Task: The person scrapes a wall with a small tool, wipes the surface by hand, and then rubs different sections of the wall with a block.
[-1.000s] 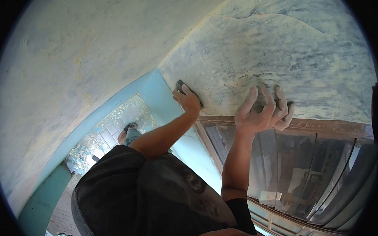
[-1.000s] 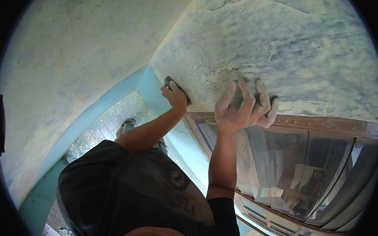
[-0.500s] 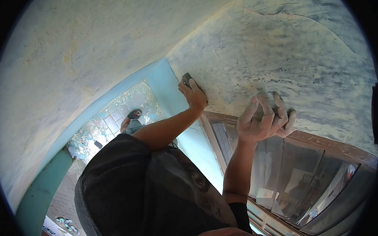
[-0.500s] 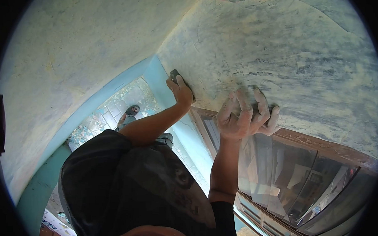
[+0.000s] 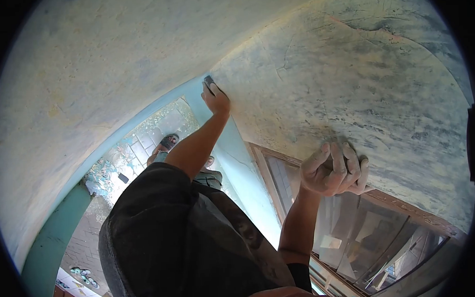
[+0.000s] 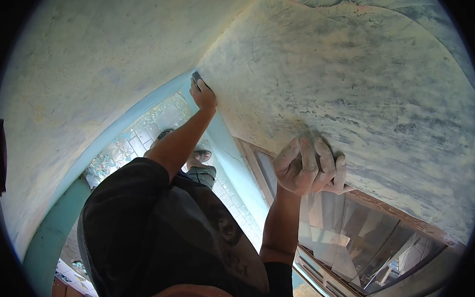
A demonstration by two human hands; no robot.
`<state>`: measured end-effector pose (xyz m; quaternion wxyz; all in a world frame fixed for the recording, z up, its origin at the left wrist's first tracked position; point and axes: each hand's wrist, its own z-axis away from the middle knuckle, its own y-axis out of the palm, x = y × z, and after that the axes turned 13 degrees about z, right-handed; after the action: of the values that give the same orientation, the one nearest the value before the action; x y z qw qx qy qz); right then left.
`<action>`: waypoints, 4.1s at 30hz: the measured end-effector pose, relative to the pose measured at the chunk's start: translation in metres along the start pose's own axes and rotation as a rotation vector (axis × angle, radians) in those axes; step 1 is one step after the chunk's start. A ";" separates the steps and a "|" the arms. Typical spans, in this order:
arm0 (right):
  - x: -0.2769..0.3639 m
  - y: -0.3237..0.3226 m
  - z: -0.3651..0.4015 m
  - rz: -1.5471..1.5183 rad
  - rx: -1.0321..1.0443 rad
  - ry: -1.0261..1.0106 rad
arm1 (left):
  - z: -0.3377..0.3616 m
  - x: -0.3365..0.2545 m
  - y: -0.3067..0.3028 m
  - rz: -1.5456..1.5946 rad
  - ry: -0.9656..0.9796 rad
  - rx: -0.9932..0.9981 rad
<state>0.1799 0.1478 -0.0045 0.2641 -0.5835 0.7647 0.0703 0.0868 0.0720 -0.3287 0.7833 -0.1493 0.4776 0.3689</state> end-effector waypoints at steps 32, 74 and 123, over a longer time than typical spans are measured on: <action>0.003 0.007 0.008 -0.060 -0.068 0.008 | 0.021 -0.008 -0.016 -0.125 0.085 0.209; 0.006 -0.002 0.016 -0.050 0.032 0.051 | 0.053 0.001 -0.027 -0.225 -0.259 0.210; 0.020 -0.001 0.030 0.128 0.082 0.117 | -0.001 0.008 -0.021 -0.016 -0.323 0.250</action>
<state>0.1870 0.1432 -0.0398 0.2376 -0.5252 0.8169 0.0214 0.1033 0.0603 -0.3390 0.8651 0.0066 0.3864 0.3197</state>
